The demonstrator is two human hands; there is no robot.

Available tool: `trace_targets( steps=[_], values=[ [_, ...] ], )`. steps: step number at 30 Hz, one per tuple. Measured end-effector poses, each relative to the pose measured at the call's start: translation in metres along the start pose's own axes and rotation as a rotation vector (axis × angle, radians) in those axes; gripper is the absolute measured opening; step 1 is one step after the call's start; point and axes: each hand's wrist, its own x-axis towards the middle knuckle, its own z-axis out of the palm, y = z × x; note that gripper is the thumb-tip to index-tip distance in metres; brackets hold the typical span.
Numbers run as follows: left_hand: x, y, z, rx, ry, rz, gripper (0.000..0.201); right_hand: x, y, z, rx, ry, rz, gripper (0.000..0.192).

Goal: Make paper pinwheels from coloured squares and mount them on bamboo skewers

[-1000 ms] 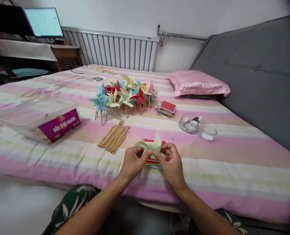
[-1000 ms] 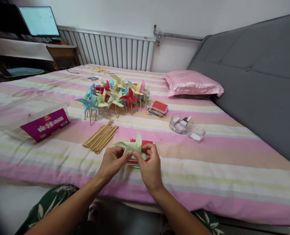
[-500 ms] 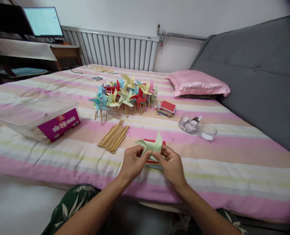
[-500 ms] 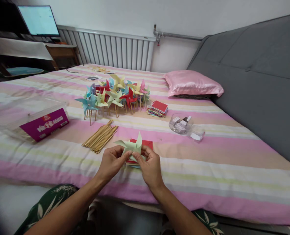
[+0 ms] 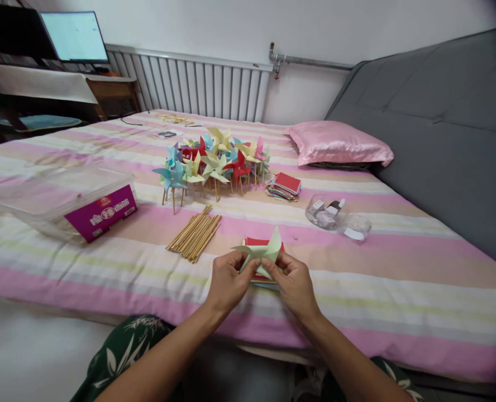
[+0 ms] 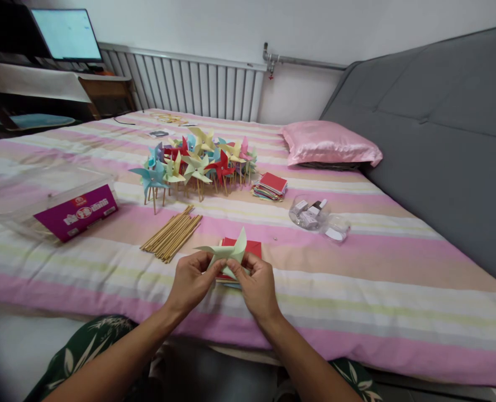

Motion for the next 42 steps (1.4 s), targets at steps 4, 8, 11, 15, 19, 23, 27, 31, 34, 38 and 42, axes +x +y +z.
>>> trace_targets(
  steps=[4,8,11,15,19,23,27,31,34,38,42],
  values=[
    [-0.002,-0.001,0.002,-0.001,0.021,-0.008,0.030,0.000,0.000,0.000,-0.001,0.001,0.001,0.025],
    [-0.005,0.000,0.003,-0.018,0.020,-0.012,0.029,-0.001,-0.001,0.000,-0.001,0.004,-0.007,0.025],
    [-0.006,0.000,0.004,-0.015,0.033,-0.012,0.030,-0.001,-0.002,0.000,-0.004,0.001,-0.020,0.024],
    [-0.007,0.001,0.005,-0.012,0.050,-0.009,0.031,-0.001,-0.003,-0.001,-0.024,0.006,-0.027,0.025],
    [-0.008,0.001,0.006,-0.013,0.056,-0.002,0.029,0.000,-0.002,-0.001,-0.008,0.001,-0.024,0.026],
    [-0.009,0.002,0.007,0.014,0.073,-0.002,0.028,0.000,-0.003,0.000,0.004,0.004,-0.008,0.027],
    [-0.010,0.005,0.008,0.055,0.091,0.003,0.027,0.000,-0.002,-0.001,-0.008,0.010,-0.007,0.023],
    [-0.010,0.007,0.008,0.159,0.114,0.050,0.028,0.000,-0.001,-0.002,-0.026,0.002,-0.010,0.023],
    [-0.011,0.008,0.007,0.240,0.133,0.109,0.028,0.000,-0.002,-0.002,-0.016,0.000,-0.006,0.022],
    [-0.012,0.008,0.007,0.255,0.146,0.129,0.029,0.000,-0.004,0.000,0.017,-0.002,0.000,0.022],
    [-0.013,0.008,0.009,0.211,0.156,0.102,0.028,-0.001,-0.005,0.001,0.077,-0.006,0.025,0.026]
  ],
)
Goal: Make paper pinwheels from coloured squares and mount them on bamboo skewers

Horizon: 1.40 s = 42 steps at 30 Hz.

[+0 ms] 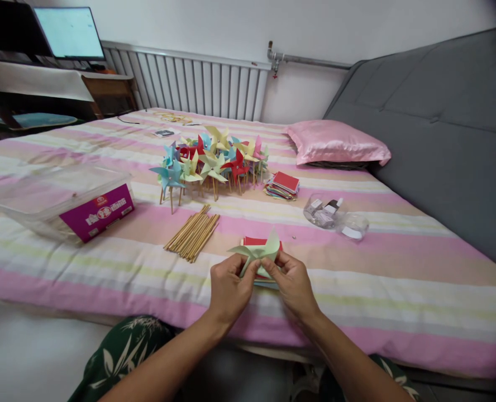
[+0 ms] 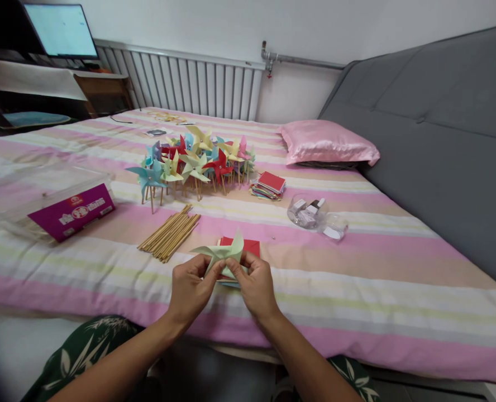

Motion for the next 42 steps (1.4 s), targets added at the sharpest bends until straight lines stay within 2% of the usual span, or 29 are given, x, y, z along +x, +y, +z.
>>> trace_targets(
  steps=[5,10,21,34,42],
  values=[
    [-0.003,0.000,0.002,-0.052,0.030,-0.027,0.028,0.001,0.003,0.000,0.073,-0.005,0.029,0.027],
    [-0.005,-0.002,0.004,-0.128,0.030,-0.084,0.025,0.001,0.003,-0.001,0.032,0.000,0.004,0.024],
    [0.001,-0.004,0.005,-0.401,-0.081,-0.207,0.020,0.002,0.003,-0.003,-0.061,0.015,-0.045,0.025],
    [-0.004,-0.003,0.007,-0.283,0.021,-0.102,0.024,0.001,-0.002,-0.003,-0.061,-0.018,-0.065,0.028],
    [-0.004,-0.002,0.006,-0.282,0.024,-0.061,0.028,0.002,-0.006,-0.004,-0.023,-0.049,-0.062,0.025]
  ],
)
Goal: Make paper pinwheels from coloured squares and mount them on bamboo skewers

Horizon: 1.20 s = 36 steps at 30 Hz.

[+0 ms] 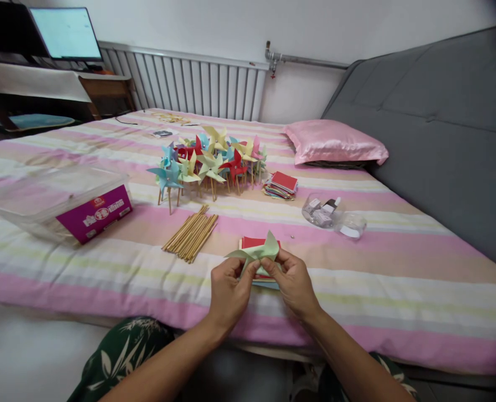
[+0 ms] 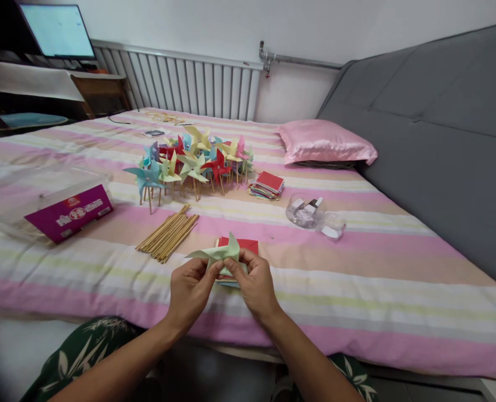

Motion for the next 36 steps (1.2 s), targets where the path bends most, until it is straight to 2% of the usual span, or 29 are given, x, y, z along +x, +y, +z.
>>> trace_targets(
  steps=[14,18,25,31,36],
  values=[
    [0.000,0.006,-0.001,0.067,-0.025,-0.015,0.030,0.000,0.003,-0.001,-0.034,-0.015,-0.006,0.025],
    [0.001,0.007,-0.001,0.016,-0.076,-0.038,0.028,0.000,0.004,-0.002,-0.024,-0.013,-0.011,0.025],
    [0.014,0.001,-0.005,-0.226,-0.254,-0.199,0.025,0.006,0.005,-0.013,0.077,-0.093,0.051,0.026],
    [0.023,0.004,-0.010,-0.313,-0.233,-0.300,0.027,0.006,0.006,-0.016,0.007,-0.102,0.123,0.028],
    [0.025,0.009,-0.010,-0.451,-0.317,-0.446,0.028,0.006,0.006,-0.015,-0.025,-0.108,0.113,0.026]
  ],
)
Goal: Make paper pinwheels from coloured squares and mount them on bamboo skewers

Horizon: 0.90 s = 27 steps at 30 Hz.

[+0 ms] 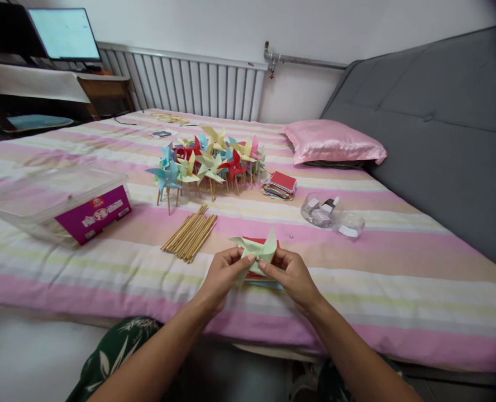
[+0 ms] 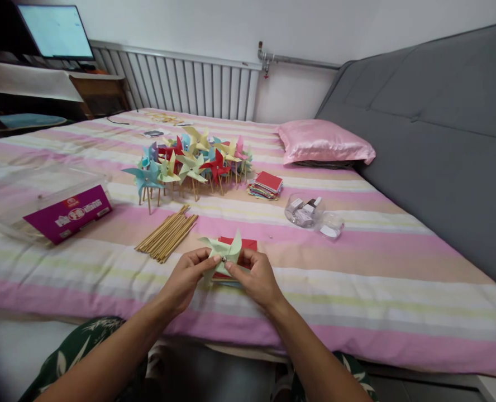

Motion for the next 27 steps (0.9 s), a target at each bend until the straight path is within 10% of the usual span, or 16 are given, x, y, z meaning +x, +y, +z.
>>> trace_targets(
  steps=[27],
  values=[
    [-0.0001,-0.0046,0.0033,0.162,0.019,0.009,0.025,-0.0013,-0.0004,0.0009,0.136,0.013,0.015,0.022]
  ],
)
